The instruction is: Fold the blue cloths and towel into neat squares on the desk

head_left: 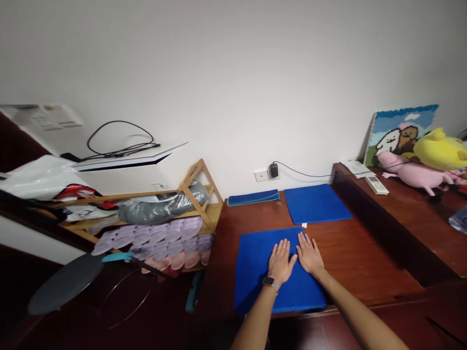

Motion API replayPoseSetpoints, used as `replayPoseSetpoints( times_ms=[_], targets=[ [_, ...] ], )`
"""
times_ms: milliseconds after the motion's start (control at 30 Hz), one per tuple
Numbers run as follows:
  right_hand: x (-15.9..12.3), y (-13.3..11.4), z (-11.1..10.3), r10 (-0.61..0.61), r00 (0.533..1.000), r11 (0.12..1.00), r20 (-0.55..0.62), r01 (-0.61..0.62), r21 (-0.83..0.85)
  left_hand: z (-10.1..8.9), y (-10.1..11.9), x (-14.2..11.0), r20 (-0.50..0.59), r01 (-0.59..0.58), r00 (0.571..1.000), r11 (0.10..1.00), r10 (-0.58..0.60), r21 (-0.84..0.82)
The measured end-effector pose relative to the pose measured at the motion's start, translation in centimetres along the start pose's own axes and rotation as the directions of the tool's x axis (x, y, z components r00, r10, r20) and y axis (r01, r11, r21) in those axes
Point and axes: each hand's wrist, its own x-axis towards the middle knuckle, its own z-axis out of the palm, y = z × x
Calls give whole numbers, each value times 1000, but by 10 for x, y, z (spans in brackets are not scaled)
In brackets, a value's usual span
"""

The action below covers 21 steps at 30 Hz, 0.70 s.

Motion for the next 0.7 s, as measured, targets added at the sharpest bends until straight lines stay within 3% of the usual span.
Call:
replayPoseSetpoints(
  times_ms=[167,267,433,567,700],
  targets=[
    [1,-3,-2,9,1000,1000,-8,-9,-2,-32,-97,-60,-68,226,973,965,-219,131],
    [1,-5,-8,28,999,999,17,-28,-27,-36,-128,-87,-134,296,952,942,-277,160],
    [-14,-10,-10,53,999,998,10,-52,-40,-29,-127,-92,-150,317,944,936,-295,152],
    [-46,-6,8,-29,995,999,-100,26,-31,-25,-127,-89,-181,311,942,938,-282,156],
    [-64,-2,19,8,996,1000,-86,-11,-29,-28,-132,-93,-216,280,947,942,-239,184]
  ],
)
